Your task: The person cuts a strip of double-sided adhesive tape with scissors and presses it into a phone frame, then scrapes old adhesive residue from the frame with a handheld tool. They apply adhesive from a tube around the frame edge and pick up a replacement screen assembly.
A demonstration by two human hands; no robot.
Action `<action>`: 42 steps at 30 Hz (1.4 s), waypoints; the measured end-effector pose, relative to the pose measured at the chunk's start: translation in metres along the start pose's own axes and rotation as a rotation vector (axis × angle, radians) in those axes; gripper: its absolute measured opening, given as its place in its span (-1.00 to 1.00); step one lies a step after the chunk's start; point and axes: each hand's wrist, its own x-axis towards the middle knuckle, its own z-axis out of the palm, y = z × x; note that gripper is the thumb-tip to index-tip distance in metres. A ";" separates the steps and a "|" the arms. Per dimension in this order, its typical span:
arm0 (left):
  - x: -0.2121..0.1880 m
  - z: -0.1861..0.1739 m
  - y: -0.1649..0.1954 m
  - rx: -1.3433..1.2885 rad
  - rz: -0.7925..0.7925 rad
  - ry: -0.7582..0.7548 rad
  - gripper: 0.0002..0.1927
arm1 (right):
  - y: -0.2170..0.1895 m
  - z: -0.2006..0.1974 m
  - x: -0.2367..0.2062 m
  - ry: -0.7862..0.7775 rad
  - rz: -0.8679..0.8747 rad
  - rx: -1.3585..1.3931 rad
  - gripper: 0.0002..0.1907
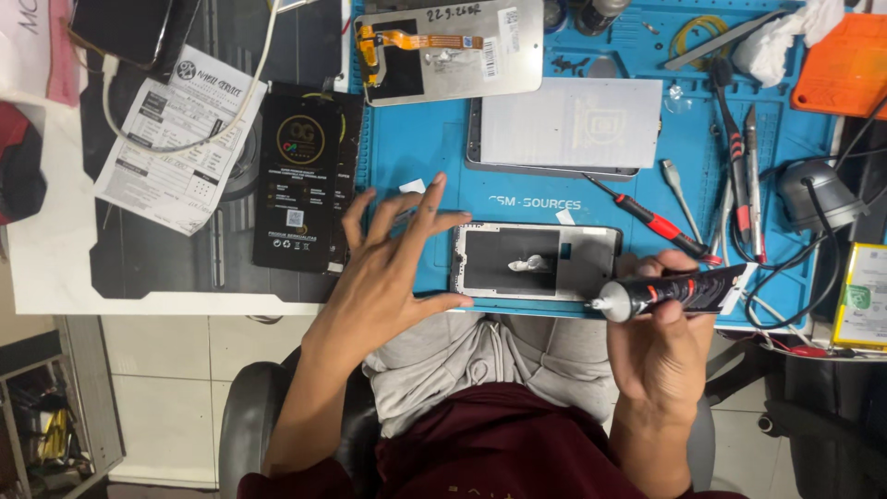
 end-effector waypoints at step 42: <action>0.075 0.078 0.066 -1.804 -0.045 0.232 -0.18 | 0.032 0.095 0.035 -0.007 -0.739 -1.050 -0.74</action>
